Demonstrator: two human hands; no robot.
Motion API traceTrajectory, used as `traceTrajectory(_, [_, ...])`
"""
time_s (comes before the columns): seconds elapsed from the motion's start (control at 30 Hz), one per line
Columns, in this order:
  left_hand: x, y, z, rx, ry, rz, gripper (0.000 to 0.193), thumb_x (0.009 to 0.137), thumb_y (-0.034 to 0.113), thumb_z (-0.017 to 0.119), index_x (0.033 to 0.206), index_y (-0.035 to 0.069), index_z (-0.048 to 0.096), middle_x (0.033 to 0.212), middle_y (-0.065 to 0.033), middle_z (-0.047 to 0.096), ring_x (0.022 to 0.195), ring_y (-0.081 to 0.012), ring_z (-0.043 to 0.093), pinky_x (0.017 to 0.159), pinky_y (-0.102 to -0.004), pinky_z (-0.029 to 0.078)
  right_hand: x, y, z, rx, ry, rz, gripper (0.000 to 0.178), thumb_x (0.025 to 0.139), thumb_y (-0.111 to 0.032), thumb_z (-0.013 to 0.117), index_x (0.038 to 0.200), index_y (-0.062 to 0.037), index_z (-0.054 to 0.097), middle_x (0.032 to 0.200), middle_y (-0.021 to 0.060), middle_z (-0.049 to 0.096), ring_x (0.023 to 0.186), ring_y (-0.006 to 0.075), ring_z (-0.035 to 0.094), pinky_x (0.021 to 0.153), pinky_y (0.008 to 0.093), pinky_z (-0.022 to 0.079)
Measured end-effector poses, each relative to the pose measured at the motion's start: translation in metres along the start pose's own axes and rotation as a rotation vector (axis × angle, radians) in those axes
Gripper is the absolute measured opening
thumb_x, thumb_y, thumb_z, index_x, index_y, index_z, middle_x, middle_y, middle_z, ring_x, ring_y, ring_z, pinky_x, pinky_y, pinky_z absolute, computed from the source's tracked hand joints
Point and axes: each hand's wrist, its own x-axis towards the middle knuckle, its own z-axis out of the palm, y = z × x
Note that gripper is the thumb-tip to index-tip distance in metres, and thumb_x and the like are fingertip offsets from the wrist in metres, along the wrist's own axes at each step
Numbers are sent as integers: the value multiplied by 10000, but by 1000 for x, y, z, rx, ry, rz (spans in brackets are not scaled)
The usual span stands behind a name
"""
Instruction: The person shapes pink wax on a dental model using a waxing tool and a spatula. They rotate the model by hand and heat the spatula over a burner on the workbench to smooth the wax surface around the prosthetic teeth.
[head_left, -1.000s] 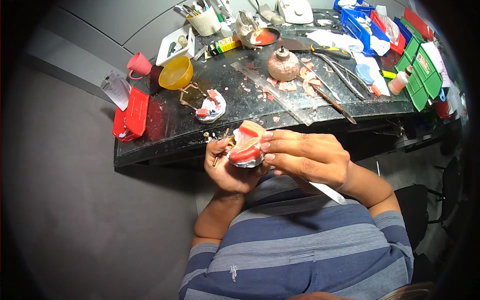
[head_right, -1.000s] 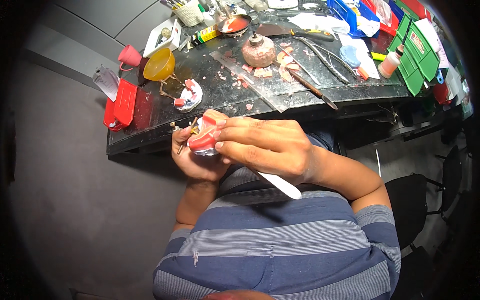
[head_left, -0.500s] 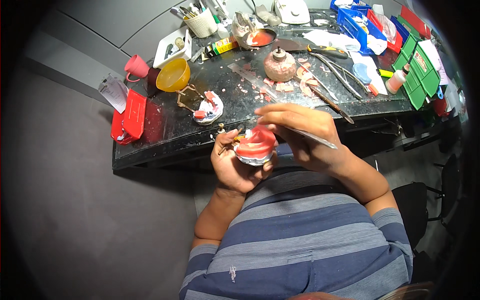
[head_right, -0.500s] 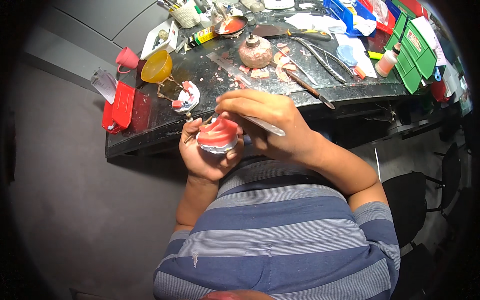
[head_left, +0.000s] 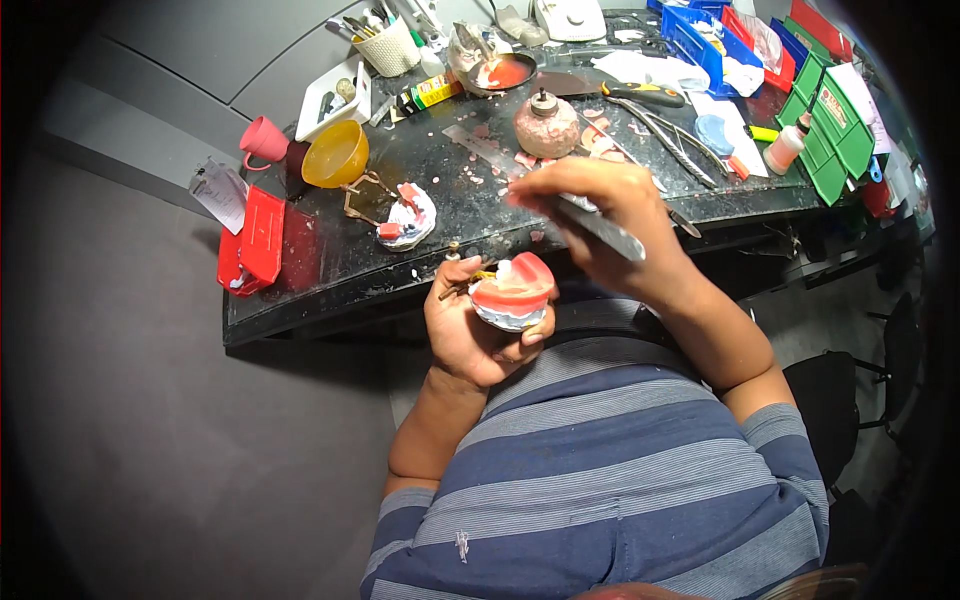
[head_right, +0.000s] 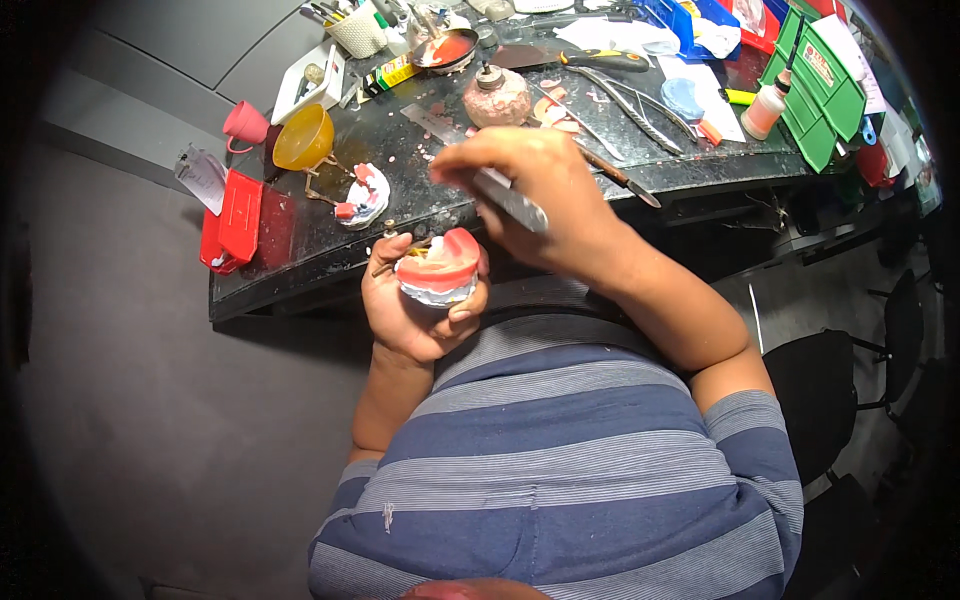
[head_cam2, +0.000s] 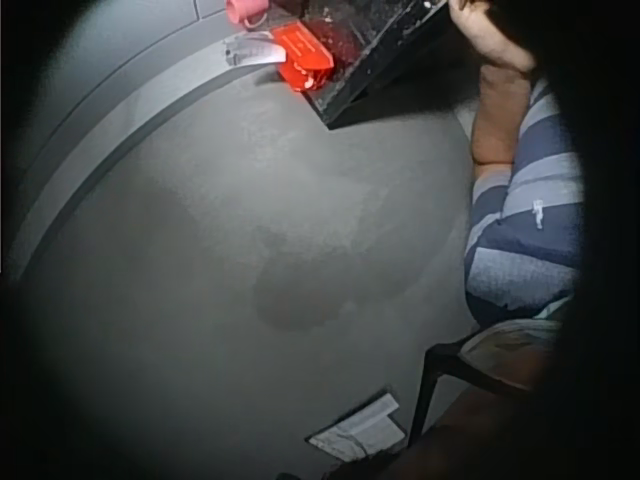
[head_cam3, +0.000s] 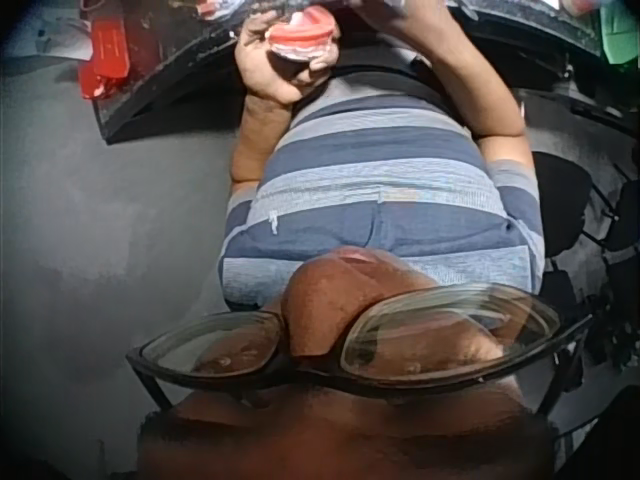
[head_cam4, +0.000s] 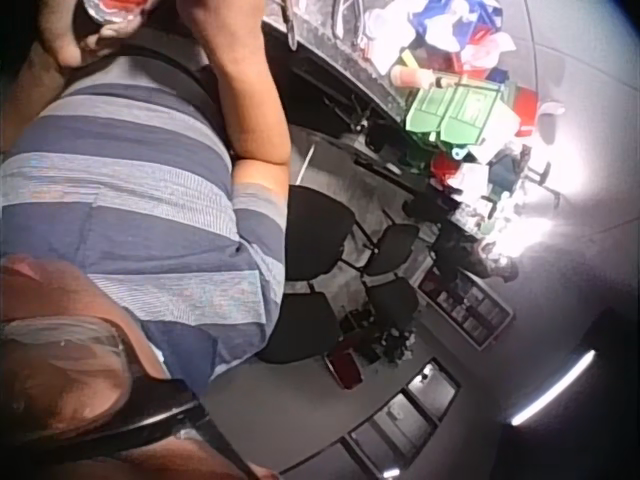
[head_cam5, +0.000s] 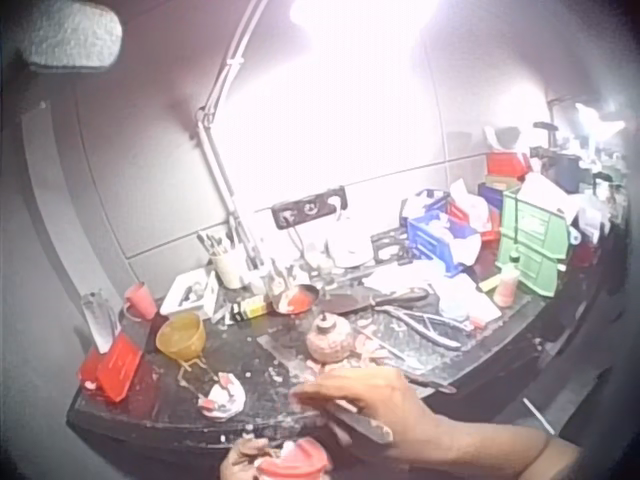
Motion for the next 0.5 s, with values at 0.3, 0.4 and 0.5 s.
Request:
traceTrajectory(0.3, [-3, -8, 22, 322, -64, 586, 578, 943, 394, 517, 1363, -3, 503, 1014, -340, 574, 832, -353, 590, 541, -353, 505, -22, -2, -12, 0, 74, -188, 304, 876, 6, 747, 1178, -26, 764, 1116, 167, 747, 910, 286, 767, 787, 356, 606])
traceTrajectory(0.4, [-7, -8, 21, 344, -95, 623, 557, 918, 342, 528, 1365, 13, 493, 1097, -244, 607, 963, -370, 625, 622, -408, 545, -38, -17, -11, 84, -35, -362, 328, 839, 47, 740, 1167, 52, 748, 1149, 229, 738, 980, 309, 778, 768, 357, 650])
traceTrajectory(0.5, [-8, -7, 22, 358, -105, 663, 522, 893, 309, 536, 1321, 10, 520, 1182, -175, 602, 1045, -284, 627, 794, -411, 567, -40, -14, 0, 55, -30, -546, 302, 864, 3, 723, 1160, 56, 746, 1147, 235, 737, 1002, 354, 771, 804, 403, 666])
